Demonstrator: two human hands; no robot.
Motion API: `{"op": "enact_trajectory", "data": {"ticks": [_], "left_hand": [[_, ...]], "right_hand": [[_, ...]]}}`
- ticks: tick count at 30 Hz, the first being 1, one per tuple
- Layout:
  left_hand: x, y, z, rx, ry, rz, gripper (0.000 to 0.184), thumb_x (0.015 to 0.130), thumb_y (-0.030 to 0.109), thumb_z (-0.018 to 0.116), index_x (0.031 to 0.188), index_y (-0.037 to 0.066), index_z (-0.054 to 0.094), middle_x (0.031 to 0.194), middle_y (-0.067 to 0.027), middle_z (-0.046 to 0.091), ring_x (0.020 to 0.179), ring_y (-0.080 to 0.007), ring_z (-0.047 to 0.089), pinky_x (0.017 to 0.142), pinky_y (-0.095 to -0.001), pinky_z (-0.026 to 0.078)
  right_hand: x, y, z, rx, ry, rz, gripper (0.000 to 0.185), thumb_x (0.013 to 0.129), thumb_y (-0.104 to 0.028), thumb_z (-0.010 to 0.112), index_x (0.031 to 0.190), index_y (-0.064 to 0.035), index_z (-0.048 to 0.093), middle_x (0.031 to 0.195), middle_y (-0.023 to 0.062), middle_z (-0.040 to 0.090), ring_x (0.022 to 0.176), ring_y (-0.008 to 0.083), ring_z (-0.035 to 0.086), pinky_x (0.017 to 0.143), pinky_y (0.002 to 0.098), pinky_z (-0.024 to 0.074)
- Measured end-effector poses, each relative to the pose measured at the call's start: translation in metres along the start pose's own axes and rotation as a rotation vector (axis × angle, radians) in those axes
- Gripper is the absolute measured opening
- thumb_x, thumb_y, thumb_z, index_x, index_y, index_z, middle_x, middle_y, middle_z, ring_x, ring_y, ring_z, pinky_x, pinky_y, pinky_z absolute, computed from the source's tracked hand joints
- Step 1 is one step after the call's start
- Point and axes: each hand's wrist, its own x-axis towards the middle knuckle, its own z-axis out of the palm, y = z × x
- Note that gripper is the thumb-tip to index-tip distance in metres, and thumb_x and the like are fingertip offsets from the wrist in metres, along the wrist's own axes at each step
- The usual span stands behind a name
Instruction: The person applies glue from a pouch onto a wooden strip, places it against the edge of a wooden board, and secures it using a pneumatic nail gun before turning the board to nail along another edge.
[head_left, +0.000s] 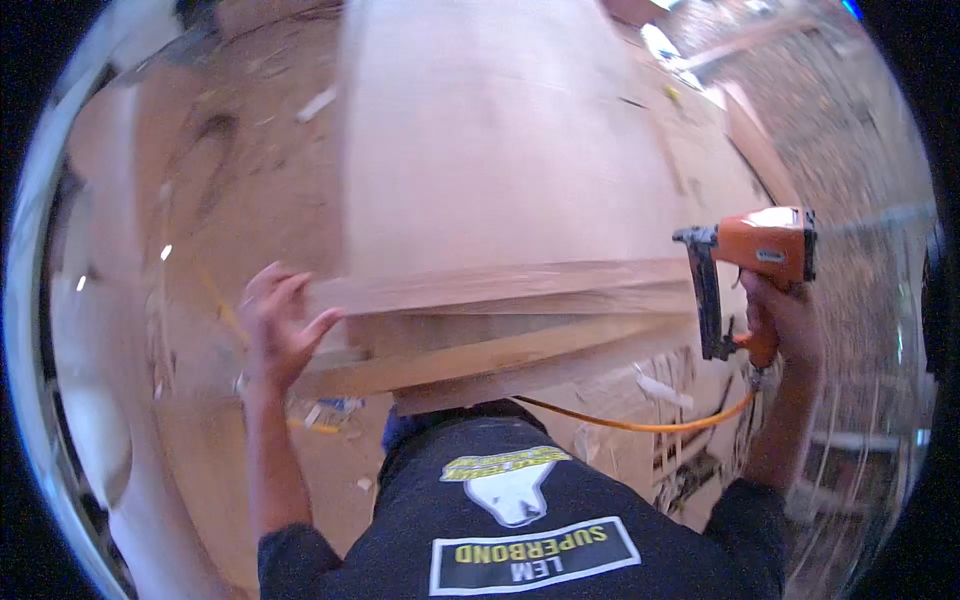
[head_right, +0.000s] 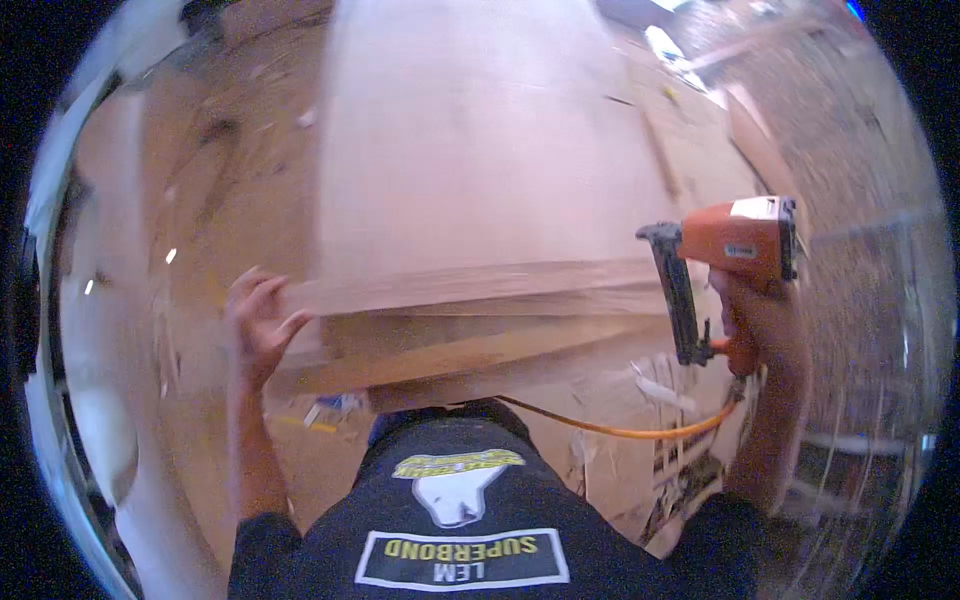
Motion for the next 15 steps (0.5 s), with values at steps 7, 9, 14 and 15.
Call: {"op": "enact_trajectory", "data": {"ticks": [7,9,14,15], "left_hand": [[-0.016,0.019,-0.015,0.055,0.002,-0.086,0.065,0.071,0.063,0.085,0.107,0.01,0.075,0.117,-0.0098,0.063,0.124,-0.0338,0.057,0.11,-0.0616,0.037],[-0.017,0.024,-0.01,0.06,0.004,-0.09,0.066,0.071,0.065,0.084,0.108,0.011,0.075,0.116,-0.008,0.062,0.123,-0.0329,0.057,0.112,-0.0677,0.031],[-0.023,0.018,-0.001,0.019,0.04,-0.108,0.066,0.072,0.066,0.081,0.111,0.014,0.075,0.119,-0.0046,0.06,0.124,-0.0307,0.058,0.12,-0.0739,0.015],[-0.024,0.016,-0.001,0.016,0.034,-0.112,0.066,0.072,0.066,0.081,0.111,0.014,0.075,0.12,-0.0043,0.06,0.124,-0.0302,0.058,0.12,-0.074,0.014]], "right_hand": [[-0.03,-0.118,0.138,-0.353,-0.54,-0.412,0.053,0.084,-0.014,0.088,0.129,-0.0044,0.063,0.107,0.0025,0.071,0.096,0.0142,0.068,0.084,0.0328,0.0578],[-0.019,-0.117,0.173,-0.278,-0.645,-0.662,0.051,0.082,-0.017,0.091,0.124,-0.0029,0.066,0.108,0.0038,0.074,0.101,0.0147,0.069,0.093,0.0344,0.0573],[-0.006,-0.133,0.24,-0.371,-0.78,-0.62,0.047,0.08,-0.015,0.091,0.121,-0.0023,0.07,0.113,0.0088,0.076,0.105,0.0165,0.07,0.099,0.0355,0.0561],[-0.004,-0.133,0.249,-0.4,-0.789,-0.632,0.046,0.08,-0.014,0.09,0.12,-0.0024,0.071,0.113,0.0101,0.077,0.105,0.0174,0.071,0.099,0.0361,0.0564]]}}
